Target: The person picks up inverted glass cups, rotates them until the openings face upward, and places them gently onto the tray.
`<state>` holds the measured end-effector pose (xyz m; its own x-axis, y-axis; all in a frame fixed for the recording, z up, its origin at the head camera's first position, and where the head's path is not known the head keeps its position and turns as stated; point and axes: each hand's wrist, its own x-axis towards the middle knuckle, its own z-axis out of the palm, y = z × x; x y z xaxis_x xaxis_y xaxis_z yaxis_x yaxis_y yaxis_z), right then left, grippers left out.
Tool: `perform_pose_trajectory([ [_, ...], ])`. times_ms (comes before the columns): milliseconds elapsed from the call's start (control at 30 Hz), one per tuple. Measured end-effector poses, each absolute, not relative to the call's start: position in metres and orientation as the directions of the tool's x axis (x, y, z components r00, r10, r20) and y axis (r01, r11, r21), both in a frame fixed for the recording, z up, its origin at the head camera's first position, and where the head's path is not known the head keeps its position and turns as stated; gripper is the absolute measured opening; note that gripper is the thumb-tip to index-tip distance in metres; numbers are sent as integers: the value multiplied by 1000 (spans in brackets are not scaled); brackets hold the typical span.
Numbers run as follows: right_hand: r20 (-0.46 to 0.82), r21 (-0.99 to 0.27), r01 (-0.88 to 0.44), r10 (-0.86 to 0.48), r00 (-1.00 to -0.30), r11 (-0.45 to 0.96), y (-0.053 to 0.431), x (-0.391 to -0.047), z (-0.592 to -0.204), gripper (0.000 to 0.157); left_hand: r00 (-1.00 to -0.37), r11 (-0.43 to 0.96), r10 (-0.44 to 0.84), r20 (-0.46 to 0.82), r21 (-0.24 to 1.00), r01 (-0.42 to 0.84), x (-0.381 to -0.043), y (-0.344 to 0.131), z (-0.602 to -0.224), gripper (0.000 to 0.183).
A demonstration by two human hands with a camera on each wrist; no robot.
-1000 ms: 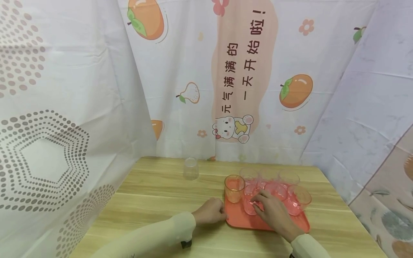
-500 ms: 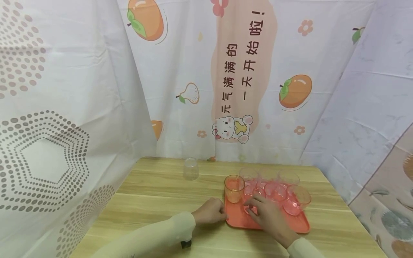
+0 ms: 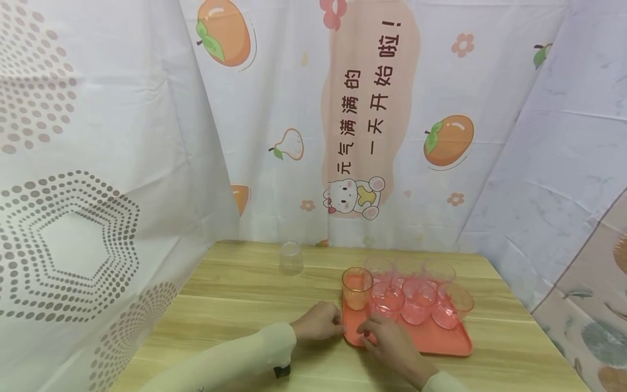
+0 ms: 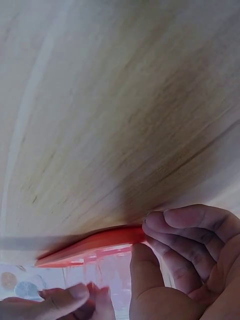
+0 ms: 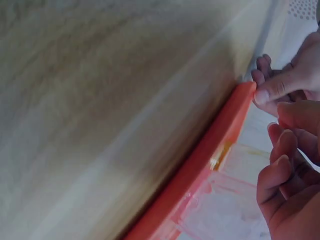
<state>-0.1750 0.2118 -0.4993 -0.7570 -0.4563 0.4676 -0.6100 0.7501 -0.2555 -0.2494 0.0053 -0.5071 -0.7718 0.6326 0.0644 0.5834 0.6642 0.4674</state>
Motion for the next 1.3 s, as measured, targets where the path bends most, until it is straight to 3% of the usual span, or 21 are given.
perform_pose_trajectory([
  [567,374,-257,-622,-518,-770,740,201,-176,-513,11,-801,680,598,18,518,520,-247,-1,-504,26],
  [900,335,-274,-566,-474,-814,778,197,-179,-514,11,-799,676,600,41,508,534,-260,-18,-502,23],
  [1100,352,-274,-572,-473,-808,773,198,-181,-516,13,-781,652,614,109,488,580,-279,-35,-478,16],
  [1300,358,-286,-583,-480,-801,760,196,-180,-514,15,-808,668,568,157,486,564,-304,-55,-451,15],
])
